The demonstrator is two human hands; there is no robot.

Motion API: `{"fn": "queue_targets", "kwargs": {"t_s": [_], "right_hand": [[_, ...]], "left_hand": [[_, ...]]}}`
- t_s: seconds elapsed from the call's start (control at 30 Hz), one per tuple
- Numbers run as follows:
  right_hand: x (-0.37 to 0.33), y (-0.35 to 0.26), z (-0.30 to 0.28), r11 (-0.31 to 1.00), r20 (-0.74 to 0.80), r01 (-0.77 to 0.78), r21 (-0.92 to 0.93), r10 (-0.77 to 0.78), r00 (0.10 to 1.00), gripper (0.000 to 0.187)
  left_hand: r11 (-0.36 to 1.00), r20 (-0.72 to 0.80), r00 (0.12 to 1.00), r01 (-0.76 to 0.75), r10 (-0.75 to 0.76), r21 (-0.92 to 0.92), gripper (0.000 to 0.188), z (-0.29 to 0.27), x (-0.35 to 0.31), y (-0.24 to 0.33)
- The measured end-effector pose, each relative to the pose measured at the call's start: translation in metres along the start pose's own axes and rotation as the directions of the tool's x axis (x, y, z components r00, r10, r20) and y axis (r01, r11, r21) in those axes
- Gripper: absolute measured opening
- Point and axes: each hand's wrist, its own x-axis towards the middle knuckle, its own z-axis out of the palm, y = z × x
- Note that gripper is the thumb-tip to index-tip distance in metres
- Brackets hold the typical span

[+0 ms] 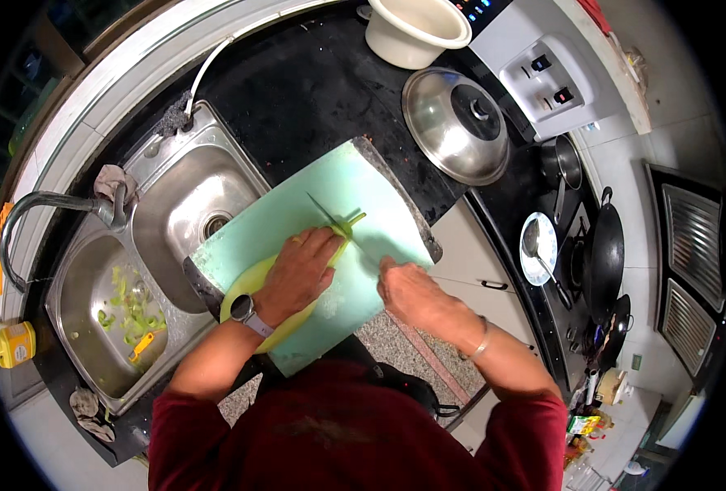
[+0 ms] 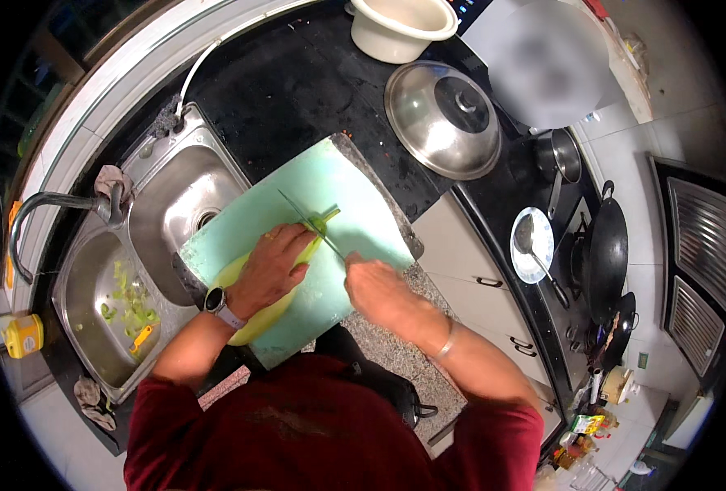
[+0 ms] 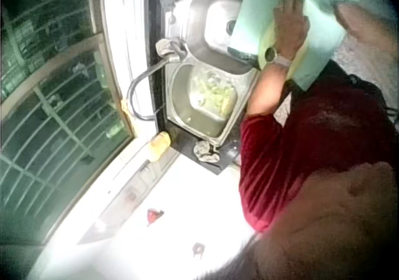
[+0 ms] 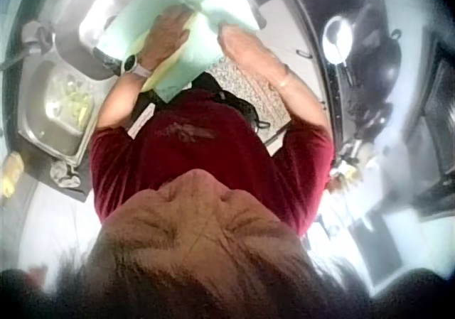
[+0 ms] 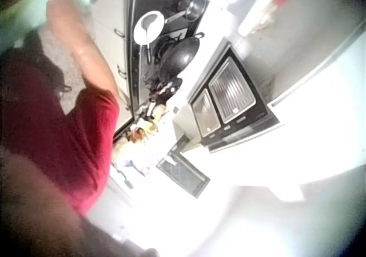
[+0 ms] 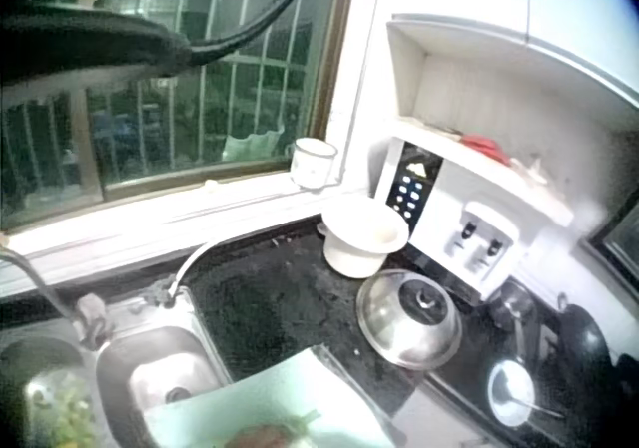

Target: The person takes a bowl of meat from the refrigerator, puts the meat into a wok with a spatula, washes a large squash in a sink, and then slices the squash on a cutting board using a cleaver.

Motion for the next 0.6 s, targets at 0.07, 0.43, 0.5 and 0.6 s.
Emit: {"fn": "queue_targets", "kwargs": {"t_s": [0.07,0.43,0.5,0.6], "right_hand": [[0.015,0.010,0.026,0.994,-0.001,-0.101,0.043,0.102,0.995,0.011],[0.041,0.031,0.031,0.942,-0.201,-0.129,0.310,0.197,0.959,0.017],[0.030,0.020,0.023,0.952,-0.301,-0.098,0.292,0.189,0.935,0.016],[0.003,0.018,0.036,0.993,-0.452,0.030,0.115,0.026,0.892,0.021]], "left_hand": [[1.000,-0.006,1.000,-0.002,0.002,-0.009,0.056,0.001,0.001,-0.001],[0.999,-0.104,0.994,0.038,-0.042,-0.035,0.053,0.003,-0.002,-0.002],[0.998,-0.077,0.995,0.067,-0.068,-0.009,0.054,0.006,-0.002,-0.006],[0.997,-0.068,0.995,0.075,-0.072,0.035,0.056,0.004,-0.005,-0.005]]}}
